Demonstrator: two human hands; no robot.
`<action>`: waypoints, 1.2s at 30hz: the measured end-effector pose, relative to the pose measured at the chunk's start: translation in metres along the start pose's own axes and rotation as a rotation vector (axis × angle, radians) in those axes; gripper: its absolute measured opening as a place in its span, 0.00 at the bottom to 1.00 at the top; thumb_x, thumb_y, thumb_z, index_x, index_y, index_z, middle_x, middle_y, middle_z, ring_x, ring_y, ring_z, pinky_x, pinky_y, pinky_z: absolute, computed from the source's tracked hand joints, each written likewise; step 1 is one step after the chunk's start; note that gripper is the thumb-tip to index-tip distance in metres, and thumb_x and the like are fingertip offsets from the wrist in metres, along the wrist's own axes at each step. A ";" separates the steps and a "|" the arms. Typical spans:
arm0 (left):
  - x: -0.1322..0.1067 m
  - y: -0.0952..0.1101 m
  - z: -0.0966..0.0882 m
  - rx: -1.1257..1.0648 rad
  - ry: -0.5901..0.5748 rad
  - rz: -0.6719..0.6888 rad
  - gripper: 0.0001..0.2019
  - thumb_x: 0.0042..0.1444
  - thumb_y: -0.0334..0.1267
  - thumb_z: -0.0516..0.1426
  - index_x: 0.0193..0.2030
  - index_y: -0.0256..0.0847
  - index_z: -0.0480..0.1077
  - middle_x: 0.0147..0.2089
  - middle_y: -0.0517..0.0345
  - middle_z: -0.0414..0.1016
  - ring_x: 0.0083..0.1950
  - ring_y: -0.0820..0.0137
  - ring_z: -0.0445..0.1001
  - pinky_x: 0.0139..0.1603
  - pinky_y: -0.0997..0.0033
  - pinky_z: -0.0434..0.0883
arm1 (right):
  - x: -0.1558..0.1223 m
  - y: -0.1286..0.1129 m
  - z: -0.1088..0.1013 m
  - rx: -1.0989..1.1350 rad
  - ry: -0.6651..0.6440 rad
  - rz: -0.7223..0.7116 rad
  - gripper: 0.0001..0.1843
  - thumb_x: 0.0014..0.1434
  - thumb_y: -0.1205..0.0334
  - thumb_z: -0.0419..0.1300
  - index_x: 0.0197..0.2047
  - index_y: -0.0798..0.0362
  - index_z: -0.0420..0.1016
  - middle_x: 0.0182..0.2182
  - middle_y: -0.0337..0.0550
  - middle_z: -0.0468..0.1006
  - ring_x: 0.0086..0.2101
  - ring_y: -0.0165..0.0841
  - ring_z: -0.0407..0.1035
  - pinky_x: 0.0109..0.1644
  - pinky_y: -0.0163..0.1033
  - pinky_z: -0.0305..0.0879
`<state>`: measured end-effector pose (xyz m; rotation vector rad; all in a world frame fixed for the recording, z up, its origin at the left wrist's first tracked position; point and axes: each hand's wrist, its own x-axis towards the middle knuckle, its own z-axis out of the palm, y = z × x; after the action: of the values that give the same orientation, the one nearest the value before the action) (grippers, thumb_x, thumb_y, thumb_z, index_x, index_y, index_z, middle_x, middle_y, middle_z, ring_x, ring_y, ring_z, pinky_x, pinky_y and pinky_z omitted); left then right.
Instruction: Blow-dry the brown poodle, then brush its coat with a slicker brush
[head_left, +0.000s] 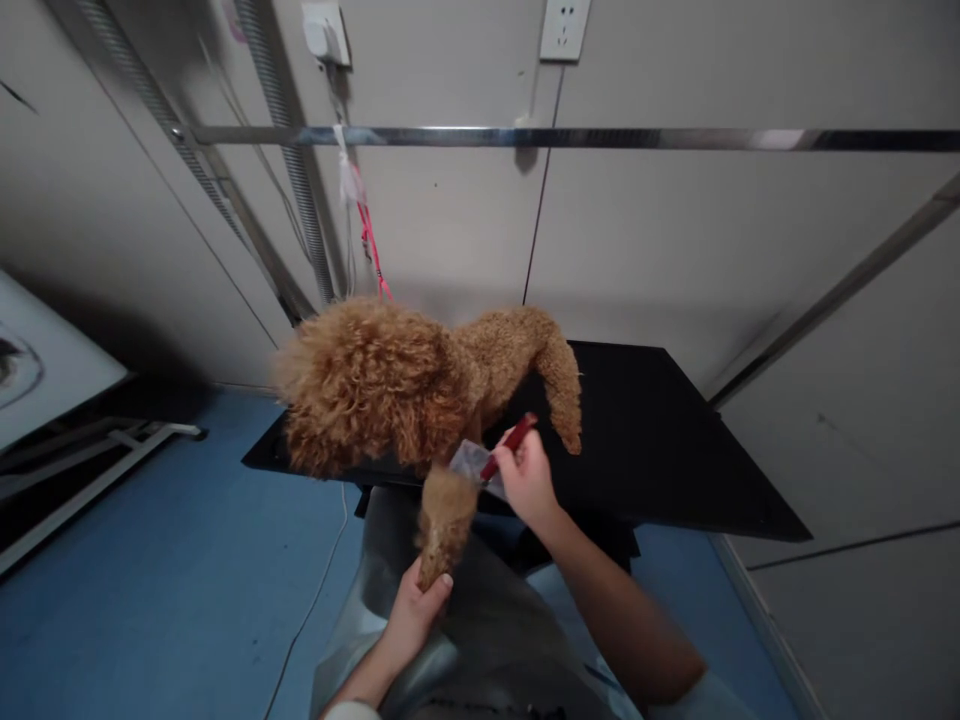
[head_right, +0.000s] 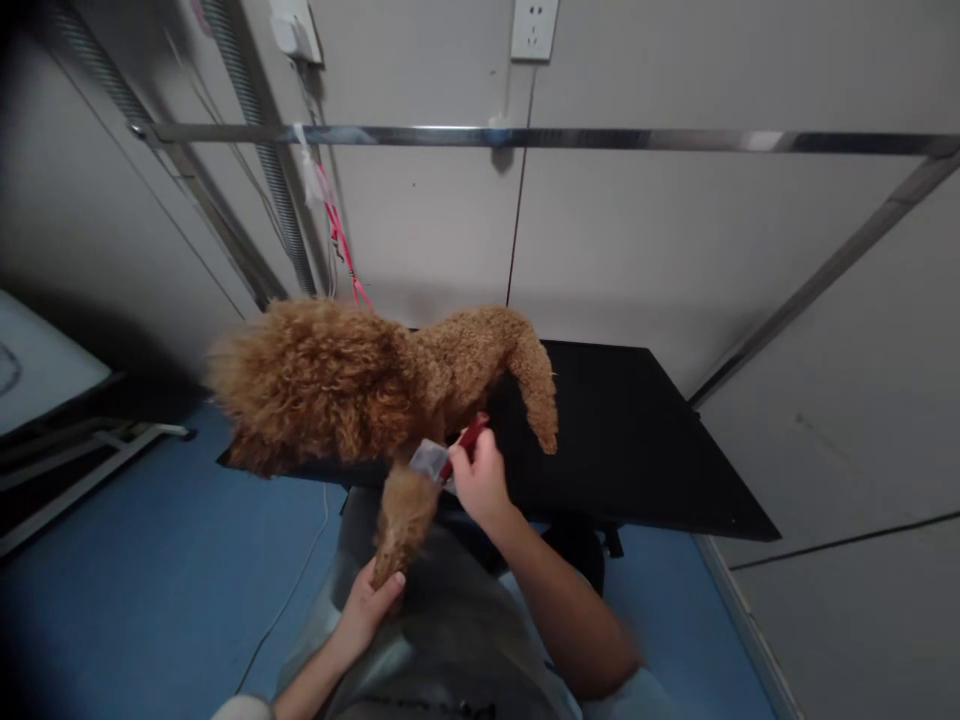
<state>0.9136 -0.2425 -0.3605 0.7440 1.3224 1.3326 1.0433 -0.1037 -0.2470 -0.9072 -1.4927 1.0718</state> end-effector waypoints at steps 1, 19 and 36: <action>-0.001 0.000 -0.001 -0.019 -0.031 0.002 0.28 0.40 0.60 0.63 0.36 0.38 0.65 0.18 0.70 0.56 0.19 0.79 0.52 0.19 0.78 0.52 | -0.001 0.000 0.000 -0.010 0.037 -0.020 0.09 0.56 0.63 0.57 0.41 0.49 0.64 0.31 0.38 0.72 0.32 0.32 0.70 0.37 0.38 0.69; 0.000 0.007 -0.016 -0.541 -0.392 -0.364 0.28 0.48 0.67 0.54 0.22 0.41 0.58 0.11 0.73 0.42 0.12 0.84 0.38 0.14 0.80 0.42 | -0.017 0.004 -0.003 0.173 0.056 -0.010 0.07 0.57 0.61 0.57 0.39 0.49 0.62 0.32 0.37 0.71 0.32 0.31 0.70 0.39 0.39 0.70; -0.004 0.012 -0.019 -0.906 -0.468 -0.433 0.26 0.52 0.57 0.57 0.23 0.44 0.46 0.12 0.76 0.33 0.12 0.85 0.25 0.09 0.85 0.37 | -0.007 0.005 -0.007 0.225 0.089 -0.017 0.08 0.59 0.55 0.54 0.39 0.48 0.60 0.31 0.38 0.71 0.32 0.32 0.70 0.40 0.41 0.71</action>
<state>0.8936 -0.2492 -0.3518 0.0989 0.3769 1.1371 1.0518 -0.1076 -0.2536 -0.7726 -1.2756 1.1464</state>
